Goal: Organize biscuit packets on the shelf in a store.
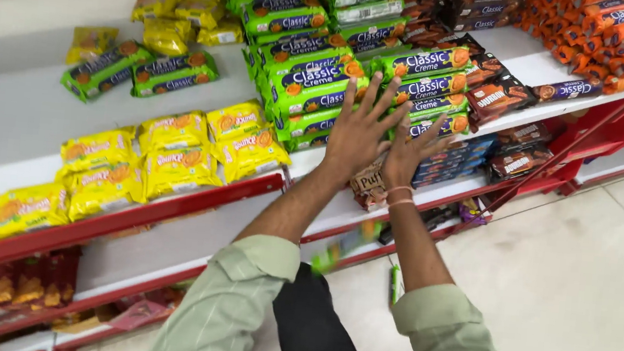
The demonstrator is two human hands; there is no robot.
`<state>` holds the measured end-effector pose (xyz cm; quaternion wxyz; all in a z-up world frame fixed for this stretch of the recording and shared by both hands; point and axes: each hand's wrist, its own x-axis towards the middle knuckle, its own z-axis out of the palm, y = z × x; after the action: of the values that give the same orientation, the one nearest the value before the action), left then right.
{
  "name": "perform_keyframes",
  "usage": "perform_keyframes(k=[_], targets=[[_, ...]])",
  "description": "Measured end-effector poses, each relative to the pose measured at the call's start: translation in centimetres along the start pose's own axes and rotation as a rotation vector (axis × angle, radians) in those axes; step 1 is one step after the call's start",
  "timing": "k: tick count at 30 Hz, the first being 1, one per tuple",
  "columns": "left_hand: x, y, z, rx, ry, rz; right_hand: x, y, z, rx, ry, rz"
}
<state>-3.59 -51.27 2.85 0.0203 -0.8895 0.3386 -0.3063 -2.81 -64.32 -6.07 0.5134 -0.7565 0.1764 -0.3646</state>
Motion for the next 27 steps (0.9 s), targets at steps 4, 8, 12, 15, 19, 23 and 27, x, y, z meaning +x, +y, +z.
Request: perform_keyframes(k=[4, 8, 12, 15, 19, 23, 27], targets=[[0.4, -0.9, 0.8, 0.004, 0.051, 0.021, 0.0, -0.5, 0.8, 0.062, 0.022, 0.015], [0.4, -0.7, 0.3, 0.009, 0.009, 0.005, 0.2, -0.8, 0.3, 0.008, -0.032, 0.024], [0.4, -0.4, -0.3, -0.044, 0.005, -0.007, 0.1, -0.2, -0.8, -0.050, -0.059, -0.009], [0.3, -0.4, -0.5, -0.036, -0.002, -0.014, 0.1, -1.0, -1.1, -0.060, -0.043, -0.009], [0.4, -0.2, -0.7, -0.049, 0.002, -0.016, 0.7, -0.8, -1.2, -0.070, 0.001, -0.006], [0.9, 0.1, -1.1, -0.105, -0.024, -0.008, 1.4, 0.0, -1.1, -0.106, 0.040, -0.011], [1.1, 0.5, -1.1, -0.149, -0.046, -0.016, 2.0, -0.3, -1.0, -0.185, 0.039, 0.030]])
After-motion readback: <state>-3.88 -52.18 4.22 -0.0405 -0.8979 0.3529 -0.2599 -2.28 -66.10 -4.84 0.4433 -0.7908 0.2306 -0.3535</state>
